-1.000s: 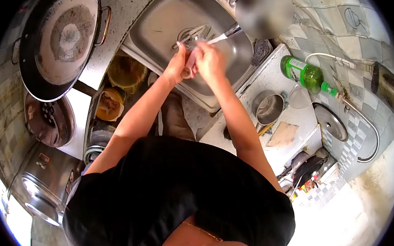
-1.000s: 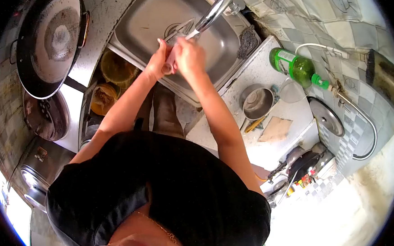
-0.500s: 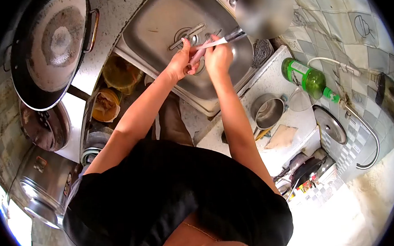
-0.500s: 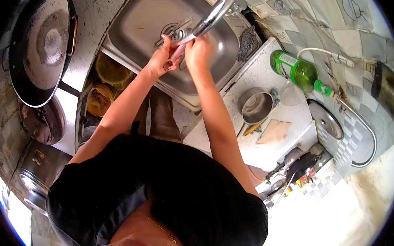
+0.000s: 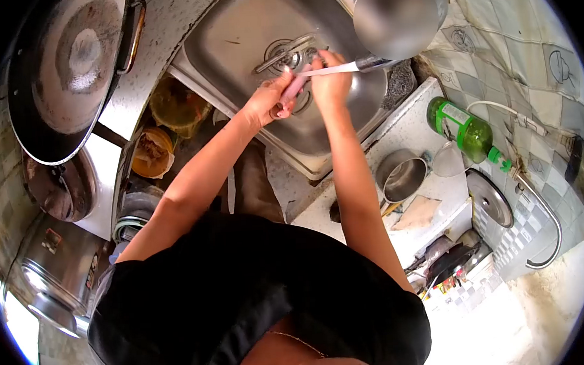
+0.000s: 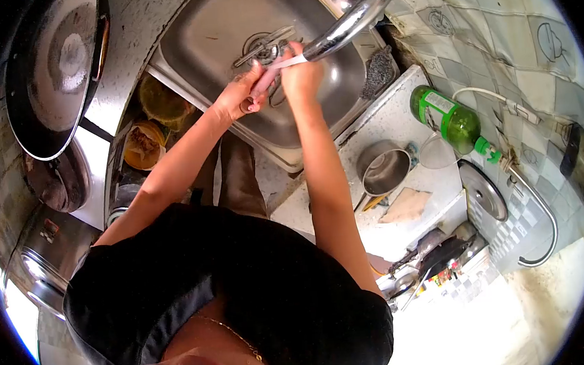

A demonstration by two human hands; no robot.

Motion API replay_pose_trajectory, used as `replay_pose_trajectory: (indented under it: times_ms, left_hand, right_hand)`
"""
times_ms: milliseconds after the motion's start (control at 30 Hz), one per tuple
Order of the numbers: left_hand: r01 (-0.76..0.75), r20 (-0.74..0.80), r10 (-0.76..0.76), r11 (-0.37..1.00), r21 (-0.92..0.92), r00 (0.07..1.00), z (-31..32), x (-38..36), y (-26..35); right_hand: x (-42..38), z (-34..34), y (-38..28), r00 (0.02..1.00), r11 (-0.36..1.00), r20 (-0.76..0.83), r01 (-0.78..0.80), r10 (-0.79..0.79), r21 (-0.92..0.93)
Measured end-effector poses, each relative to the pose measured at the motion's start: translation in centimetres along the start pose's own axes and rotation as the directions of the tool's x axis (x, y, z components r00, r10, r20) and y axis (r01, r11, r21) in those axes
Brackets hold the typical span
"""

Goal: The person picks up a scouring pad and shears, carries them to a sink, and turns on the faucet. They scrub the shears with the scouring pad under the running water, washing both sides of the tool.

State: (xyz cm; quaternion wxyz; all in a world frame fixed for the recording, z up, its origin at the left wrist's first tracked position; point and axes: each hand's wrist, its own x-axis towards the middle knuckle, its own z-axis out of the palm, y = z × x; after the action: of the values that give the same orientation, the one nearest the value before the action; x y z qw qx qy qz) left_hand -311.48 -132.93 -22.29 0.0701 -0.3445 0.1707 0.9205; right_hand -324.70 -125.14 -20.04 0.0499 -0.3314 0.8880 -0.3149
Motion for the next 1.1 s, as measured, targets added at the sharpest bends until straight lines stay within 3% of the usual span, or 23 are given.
replay_pose_trajectory:
  times_ms: [133, 200, 233, 267, 300, 367, 467, 533, 567, 633, 700, 767, 833, 867, 900, 967, 1000, 1100]
  left_hand:
    - [-0.12, 0.08, 0.118, 0.993, 0.022, 0.99, -1.0, -0.5, 0.2]
    - [-0.118, 0.087, 0.114, 0.992, 0.038, 0.99, -0.7, -0.6, 0.3]
    - [-0.11, 0.093, 0.104, 0.992, 0.055, 0.99, -0.4, -1.3, 0.1]
    - [-0.089, 0.169, 0.081, 0.995, 0.04, 0.982, -0.3, -1.3, 0.3]
    - [-0.147, 0.112, 0.144, 0.989, 0.02, 0.983, 0.3, -1.4, 0.0]
    - [-0.237, 0.091, 0.234, 0.971, 0.03, 0.968, -0.3, -0.8, 0.0]
    - [-0.232, 0.062, 0.225, 0.907, 0.352, 0.972, -0.5, -1.1, 0.1]
    - [-0.256, 0.047, 0.256, 0.9, 0.353, 0.966, -0.7, -0.6, -0.3]
    - [-0.276, 0.027, 0.286, 0.891, 0.361, 0.958, -0.4, -0.6, 0.2]
    - [-0.309, 0.013, 0.338, 0.846, 0.433, 0.941, -0.4, -1.0, 0.5]
    - [-0.329, 0.004, 0.381, 0.792, 0.514, 0.925, -0.3, -1.2, -0.4]
    - [-0.334, 0.006, 0.396, 0.766, 0.55, 0.918, 0.4, -1.6, -0.2]
    - [-0.34, -0.051, 0.431, 0.774, 0.534, 0.901, 0.3, -1.3, 0.4]
    - [-0.398, -0.029, 0.561, 0.622, 0.674, 0.828, -0.4, -0.5, 0.3]
    - [-0.397, -0.033, 0.561, 0.625, 0.672, 0.827, -0.8, -0.1, 0.0]
    - [-0.403, 0.018, 0.616, 0.493, 0.771, 0.787, -0.9, -0.6, -0.7]
    - [-0.406, 0.021, 0.617, 0.491, 0.771, 0.786, -0.7, -0.5, -0.8]
    - [-0.439, 0.018, 0.706, 0.419, 0.795, 0.708, -0.3, -0.6, -0.6]
  right_hand:
    - [-0.1, 0.2, 0.0, 0.982, 0.982, 0.044, 0.181, -0.183, 0.051]
    - [-0.5, 0.5, 1.7, 0.992, 0.994, 0.08, 0.101, -0.098, -0.038]
    - [0.4, -0.3, 1.2, 0.998, 1.0, 0.07, -0.009, 0.01, -0.008]
    - [0.6, -0.3, 1.3, 0.998, 1.0, 0.048, 0.029, -0.029, 0.008]
    - [1.3, 0.0, 1.4, 0.997, 0.997, 0.017, 0.076, -0.077, 0.023]
    - [0.2, -0.5, -1.2, 0.963, 0.962, 0.122, 0.221, -0.242, 0.16]
    - [1.1, -0.1, 0.1, 0.985, 0.988, 0.096, 0.138, -0.145, 0.076]
    - [1.4, -0.2, -0.6, 0.995, 0.994, 0.043, 0.086, -0.089, 0.068]
    - [0.5, -0.1, -1.5, 0.988, 0.995, 0.129, 0.083, -0.088, 0.049]
    - [-0.1, -0.5, -2.1, 0.97, 0.981, 0.152, 0.182, -0.19, 0.061]
    - [1.6, -0.1, -0.8, 0.989, 0.991, 0.093, 0.124, -0.12, -0.041]
    - [2.5, -0.3, -1.1, 0.992, 0.992, 0.007, 0.126, -0.126, 0.002]
    - [1.3, -0.1, -2.5, 0.976, 0.98, 0.092, 0.2, -0.2, 0.005]
    - [0.4, -0.7, -3.7, 0.966, 0.985, 0.19, 0.167, -0.172, 0.045]
    - [0.9, -0.4, -3.2, 0.965, 0.985, 0.195, 0.168, -0.174, 0.045]
    - [2.4, 0.3, -1.6, 0.98, 0.981, 0.054, 0.192, -0.19, -0.039]
    - [3.6, 0.3, -0.9, 0.989, 0.989, -0.011, 0.145, -0.145, 0.003]
    - [2.1, -0.2, -3.1, 0.982, 0.983, 0.066, 0.179, -0.176, -0.039]
